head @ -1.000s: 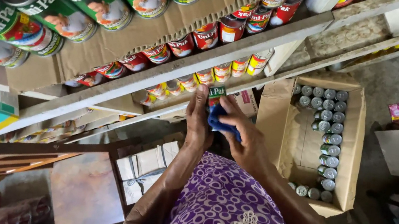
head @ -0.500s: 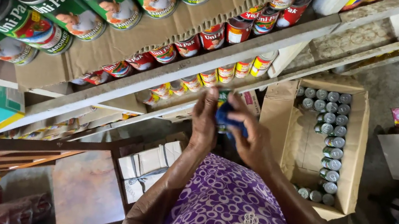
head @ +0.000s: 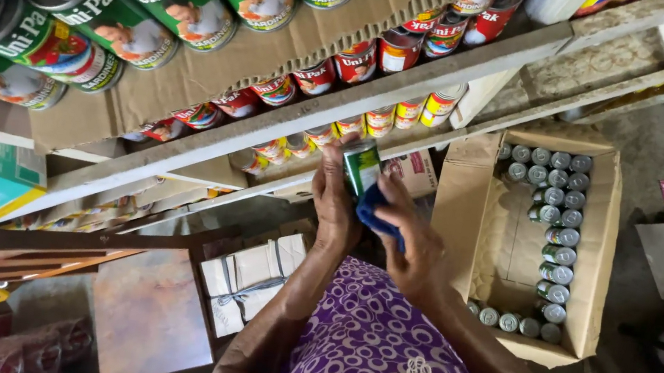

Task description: Wiping canned goods with a cloth and organizing them on grocery store shelves.

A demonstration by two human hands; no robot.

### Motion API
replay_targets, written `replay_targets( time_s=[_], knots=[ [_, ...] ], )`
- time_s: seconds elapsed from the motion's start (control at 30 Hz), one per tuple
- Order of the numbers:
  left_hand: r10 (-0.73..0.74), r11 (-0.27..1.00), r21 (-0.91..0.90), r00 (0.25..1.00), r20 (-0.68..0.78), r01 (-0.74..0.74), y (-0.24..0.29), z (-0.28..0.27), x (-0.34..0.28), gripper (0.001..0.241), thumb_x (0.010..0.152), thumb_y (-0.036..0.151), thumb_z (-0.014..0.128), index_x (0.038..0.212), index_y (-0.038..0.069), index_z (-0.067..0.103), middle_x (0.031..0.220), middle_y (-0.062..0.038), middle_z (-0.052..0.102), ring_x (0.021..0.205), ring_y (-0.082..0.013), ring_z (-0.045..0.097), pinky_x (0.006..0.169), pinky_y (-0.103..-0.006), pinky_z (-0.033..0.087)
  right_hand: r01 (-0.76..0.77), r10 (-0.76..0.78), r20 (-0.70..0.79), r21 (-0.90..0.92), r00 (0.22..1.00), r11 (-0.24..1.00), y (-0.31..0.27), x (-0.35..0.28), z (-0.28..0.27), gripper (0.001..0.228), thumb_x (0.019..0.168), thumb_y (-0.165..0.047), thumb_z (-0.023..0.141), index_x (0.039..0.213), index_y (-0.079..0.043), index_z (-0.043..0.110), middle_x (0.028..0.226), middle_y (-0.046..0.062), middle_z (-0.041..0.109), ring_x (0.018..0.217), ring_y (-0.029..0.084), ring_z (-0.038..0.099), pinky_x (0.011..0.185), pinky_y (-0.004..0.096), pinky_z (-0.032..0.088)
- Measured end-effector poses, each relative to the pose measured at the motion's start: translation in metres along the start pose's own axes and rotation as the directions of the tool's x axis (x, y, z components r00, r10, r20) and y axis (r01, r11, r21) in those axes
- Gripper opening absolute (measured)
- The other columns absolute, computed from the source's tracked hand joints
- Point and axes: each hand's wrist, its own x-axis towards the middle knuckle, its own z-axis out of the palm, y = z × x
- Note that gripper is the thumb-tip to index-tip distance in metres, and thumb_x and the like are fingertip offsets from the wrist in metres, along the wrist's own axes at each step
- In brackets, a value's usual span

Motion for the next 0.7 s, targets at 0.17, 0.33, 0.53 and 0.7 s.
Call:
replay_targets(
  time_s=[0.17, 0.33, 0.53, 0.7],
  knots=[
    [-0.211, 0.977, 0.044, 0.975, 0.077, 0.208, -0.008, -0.006, -0.013, 0.072, 0.099, 0.063, 0.049, 0.123, -0.001, 0.070, 0.103, -0.017, 0.071, 0.090, -0.0234, 0.067, 0.088, -0.0408, 0.057, 0.081, -0.080, -0.064, 0.007, 0.995, 0.997, 0.019, 0.016, 0.005, 0.023, 0.105, -0.025, 0.055, 0.111, -0.006, 0.067, 0.151, 0.014, 0.057, 0.140, 0.031, 0.051, 0.109, 0.041, 0.049],
    [-0.256, 0.966, 0.031, 0.966, 0.043, 0.255, -0.039, -0.016, -0.004, 0.055, 0.081, 0.041, 0.083, 0.114, 0.000, 0.069, 0.086, -0.011, 0.069, 0.074, -0.0197, 0.068, 0.072, -0.0351, 0.059, -0.299, 0.313, -0.068, 0.162, 0.947, 0.940, 0.004, 0.048, -0.011, 0.018, 0.102, -0.018, 0.065, 0.119, -0.014, 0.062, 0.132, 0.011, 0.069, 0.087, 0.026, 0.069, 0.070, 0.036, 0.057],
    [-0.428, 0.778, -0.476, 0.900, 0.075, 0.410, -0.037, -0.011, 0.016, 0.055, 0.087, 0.060, 0.071, 0.098, 0.007, 0.075, 0.082, -0.012, 0.075, 0.067, -0.0239, 0.073, 0.063, -0.0360, 0.061, -0.361, 0.393, -0.044, 0.315, 0.918, 0.878, 0.004, 0.034, -0.004, 0.013, 0.102, -0.011, 0.062, 0.115, -0.007, 0.063, 0.129, 0.017, 0.071, 0.116, 0.027, 0.068, 0.096, 0.044, 0.053],
    [-0.557, 0.608, -0.687, 0.831, -0.012, 0.398, -0.056, -0.011, 0.030, 0.055, 0.086, 0.055, 0.076, 0.098, 0.002, 0.069, 0.088, -0.018, 0.072, 0.081, -0.0333, 0.073, 0.082, -0.0453, 0.064, -0.246, 0.262, -0.183, 0.110, 0.947, 0.963, -0.015, 0.028, -0.012, 0.014, 0.101, -0.014, 0.066, 0.114, -0.009, 0.068, 0.123, 0.014, 0.073, 0.112, 0.036, 0.070, 0.094, 0.046, 0.055]
  ],
)
